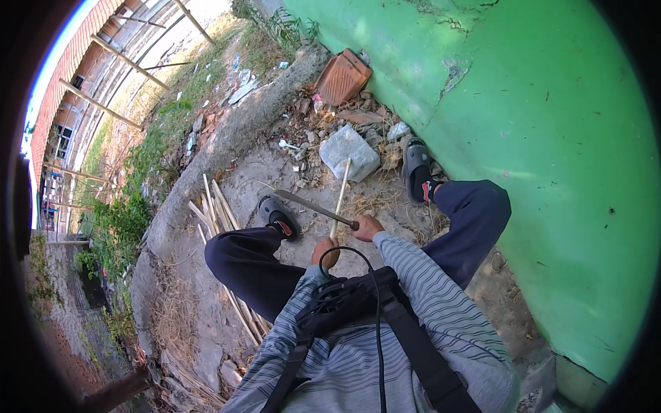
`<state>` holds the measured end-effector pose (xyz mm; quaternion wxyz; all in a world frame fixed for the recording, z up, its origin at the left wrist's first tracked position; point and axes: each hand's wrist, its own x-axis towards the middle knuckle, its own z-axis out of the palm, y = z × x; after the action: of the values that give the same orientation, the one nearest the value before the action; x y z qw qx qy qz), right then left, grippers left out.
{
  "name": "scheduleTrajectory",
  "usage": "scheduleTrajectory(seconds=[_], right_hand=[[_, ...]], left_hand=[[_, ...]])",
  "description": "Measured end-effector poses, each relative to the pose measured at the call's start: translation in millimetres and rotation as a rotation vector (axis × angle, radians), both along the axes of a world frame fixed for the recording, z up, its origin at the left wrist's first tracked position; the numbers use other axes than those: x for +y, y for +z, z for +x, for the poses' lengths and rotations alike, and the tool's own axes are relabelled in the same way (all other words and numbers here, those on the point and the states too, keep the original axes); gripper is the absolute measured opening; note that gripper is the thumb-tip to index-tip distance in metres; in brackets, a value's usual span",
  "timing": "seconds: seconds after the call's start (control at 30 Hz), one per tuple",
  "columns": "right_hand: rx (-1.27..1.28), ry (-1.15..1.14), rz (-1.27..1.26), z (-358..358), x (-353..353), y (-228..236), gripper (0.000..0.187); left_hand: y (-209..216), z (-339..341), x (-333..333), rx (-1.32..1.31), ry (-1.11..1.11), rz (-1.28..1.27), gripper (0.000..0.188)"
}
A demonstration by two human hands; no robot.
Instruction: The person scrapes a thin wooden stick using a machete while sitting outside.
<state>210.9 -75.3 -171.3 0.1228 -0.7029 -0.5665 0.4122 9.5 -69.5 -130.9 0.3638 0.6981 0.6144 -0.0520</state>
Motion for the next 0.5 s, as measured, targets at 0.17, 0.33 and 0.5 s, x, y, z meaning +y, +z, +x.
scheduleTrajectory(seconds=[0.17, 0.33, 0.5], right_hand=[[-0.070, -0.084, 0.001, 5.7, 8.2, 5.0, 0.032], [-0.023, -0.096, -0.094, 7.1, 12.7, 0.8, 0.030], [-0.033, -0.057, 0.020, 3.5, -2.4, -7.6, 0.031]], left_hand=[[2.5, -2.8, -6.4, 0.002, -0.010, -0.010, 0.048], [-5.6, -3.2, 1.1, -0.016, -0.016, 0.003, 0.050], [0.0, -1.3, -1.5, -0.038, 0.015, 0.018, 0.051]])
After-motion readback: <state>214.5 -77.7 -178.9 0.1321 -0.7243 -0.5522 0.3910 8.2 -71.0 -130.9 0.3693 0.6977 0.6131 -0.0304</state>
